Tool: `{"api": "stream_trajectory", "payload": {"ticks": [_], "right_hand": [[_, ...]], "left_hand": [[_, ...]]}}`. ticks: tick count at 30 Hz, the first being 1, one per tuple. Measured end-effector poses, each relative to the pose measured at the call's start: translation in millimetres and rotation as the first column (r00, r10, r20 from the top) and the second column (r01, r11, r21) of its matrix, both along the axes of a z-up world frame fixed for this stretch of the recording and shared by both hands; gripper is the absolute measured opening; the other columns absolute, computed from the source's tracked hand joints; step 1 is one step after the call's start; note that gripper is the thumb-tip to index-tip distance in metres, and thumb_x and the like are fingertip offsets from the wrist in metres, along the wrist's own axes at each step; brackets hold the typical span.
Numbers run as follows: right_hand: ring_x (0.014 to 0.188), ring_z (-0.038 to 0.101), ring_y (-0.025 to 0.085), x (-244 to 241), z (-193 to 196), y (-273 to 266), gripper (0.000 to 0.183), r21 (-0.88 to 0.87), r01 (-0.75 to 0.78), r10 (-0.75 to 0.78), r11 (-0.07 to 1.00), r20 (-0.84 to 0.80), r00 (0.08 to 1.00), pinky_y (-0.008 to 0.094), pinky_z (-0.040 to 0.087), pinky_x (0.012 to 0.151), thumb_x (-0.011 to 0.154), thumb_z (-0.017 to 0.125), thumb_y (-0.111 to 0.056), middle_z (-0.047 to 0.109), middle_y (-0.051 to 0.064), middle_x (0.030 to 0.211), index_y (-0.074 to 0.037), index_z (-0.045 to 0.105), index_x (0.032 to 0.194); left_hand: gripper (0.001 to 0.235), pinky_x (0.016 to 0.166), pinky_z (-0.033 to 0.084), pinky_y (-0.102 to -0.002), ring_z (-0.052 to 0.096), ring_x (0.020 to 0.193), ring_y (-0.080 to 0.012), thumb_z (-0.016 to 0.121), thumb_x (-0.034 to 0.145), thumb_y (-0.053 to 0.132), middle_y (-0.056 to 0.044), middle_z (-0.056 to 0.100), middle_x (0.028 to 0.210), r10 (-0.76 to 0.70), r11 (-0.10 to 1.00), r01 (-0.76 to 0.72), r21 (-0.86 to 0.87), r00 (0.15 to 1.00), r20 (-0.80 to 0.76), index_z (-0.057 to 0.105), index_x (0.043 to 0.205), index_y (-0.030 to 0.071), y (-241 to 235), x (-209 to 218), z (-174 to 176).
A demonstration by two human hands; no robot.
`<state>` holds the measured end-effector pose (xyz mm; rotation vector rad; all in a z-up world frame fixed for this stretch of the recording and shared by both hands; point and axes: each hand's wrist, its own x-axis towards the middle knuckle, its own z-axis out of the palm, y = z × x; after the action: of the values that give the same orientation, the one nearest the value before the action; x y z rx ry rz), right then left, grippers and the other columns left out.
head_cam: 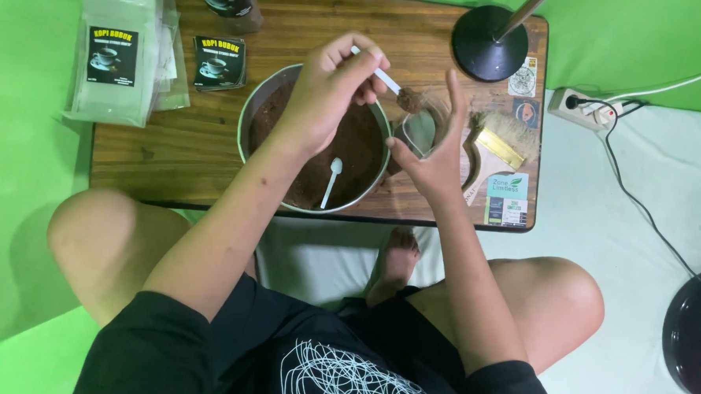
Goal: The person transfers ground coffee from a bowl into small plastic bags by scooping it with a spoon and pouring it into the bags, then shaking the bags to settle the contents. The process is repeated until the bags are filled.
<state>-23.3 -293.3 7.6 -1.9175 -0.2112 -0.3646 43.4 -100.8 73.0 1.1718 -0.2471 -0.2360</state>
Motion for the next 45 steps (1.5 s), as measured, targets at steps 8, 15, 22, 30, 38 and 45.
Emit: {"api": "stream_trajectory", "payload": {"ticks": [8,15,22,30,38,45], "right_hand": [[0.139,0.053,0.035,-0.6,6.2,-1.8,0.092,0.019,-0.073,0.073,0.997,-0.034,0.997,0.044,0.044,0.120,0.080,0.082,-0.025,0.042,0.019,0.154,-0.006,0.031,0.155],[0.160,0.037,0.043,-11.6,8.5,-7.0,0.120,0.086,-0.189,0.184,0.978,0.068,0.981,0.058,0.028,0.137,0.078,0.087,-0.034,0.034,0.025,0.170,-0.021,0.008,0.167],[0.171,0.020,0.039,-36.6,55.2,-5.4,0.105,0.026,-0.140,0.137,0.990,0.115,0.984,0.064,0.019,0.141,0.089,0.074,-0.047,0.019,0.015,0.180,-0.032,0.008,0.170],[0.086,0.067,0.021,-53.9,77.9,43.4,0.032,-0.560,-0.126,0.304,0.819,0.238,0.923,0.037,0.054,0.082,0.089,0.078,-0.015,0.069,-0.007,0.098,-0.022,0.076,0.119],[0.076,0.071,0.024,-52.2,40.4,86.0,0.023,-0.855,-0.199,0.296,0.479,-0.056,0.954,0.038,0.057,0.071,0.087,0.065,-0.015,0.071,-0.001,0.079,-0.025,0.080,0.101],[0.090,0.073,0.029,-39.5,30.0,86.3,0.020,-0.807,-0.433,0.270,0.400,-0.348,0.898,0.042,0.054,0.080,0.091,0.067,-0.017,0.077,0.004,0.092,-0.022,0.081,0.104]], "left_hand": [[0.005,0.074,0.042,-0.035,0.049,0.081,-0.0212,0.066,0.096,0.005,-0.006,0.053,0.087,-0.166,0.817,-0.299,0.493,0.697,0.697,0.066,0.092,0.001,-18.1,-36.7,28.6],[0.010,0.076,0.044,-0.026,0.055,0.083,-0.0139,0.060,0.105,0.010,-0.005,0.064,0.099,0.077,0.855,-0.330,0.400,0.844,0.530,0.065,0.106,0.001,48.6,-44.4,25.6],[0.006,0.078,0.051,-0.041,0.063,0.087,-0.0296,0.067,0.095,0.005,-0.009,0.068,0.089,-0.121,0.438,-0.575,0.690,0.723,0.680,0.070,0.090,0.003,108.7,-49.4,-64.7],[0.023,0.084,0.051,-0.049,0.059,0.088,-0.0336,0.059,0.101,0.027,-0.011,0.059,0.081,-0.412,0.336,-0.432,0.837,0.732,0.543,0.066,0.088,0.010,102.5,-59.0,-93.3],[0.023,0.072,0.051,-0.046,0.060,0.081,-0.0326,0.058,0.101,0.027,-0.008,0.054,0.077,-0.322,0.364,-0.578,0.730,0.658,0.681,0.062,0.084,0.012,113.5,-53.8,-91.5],[0.019,0.071,0.051,-0.046,0.061,0.080,-0.0318,0.060,0.100,0.028,-0.007,0.055,0.076,-0.330,0.374,-0.537,0.756,0.685,0.649,0.064,0.087,0.015,107.9,-44.5,-103.3]]}}
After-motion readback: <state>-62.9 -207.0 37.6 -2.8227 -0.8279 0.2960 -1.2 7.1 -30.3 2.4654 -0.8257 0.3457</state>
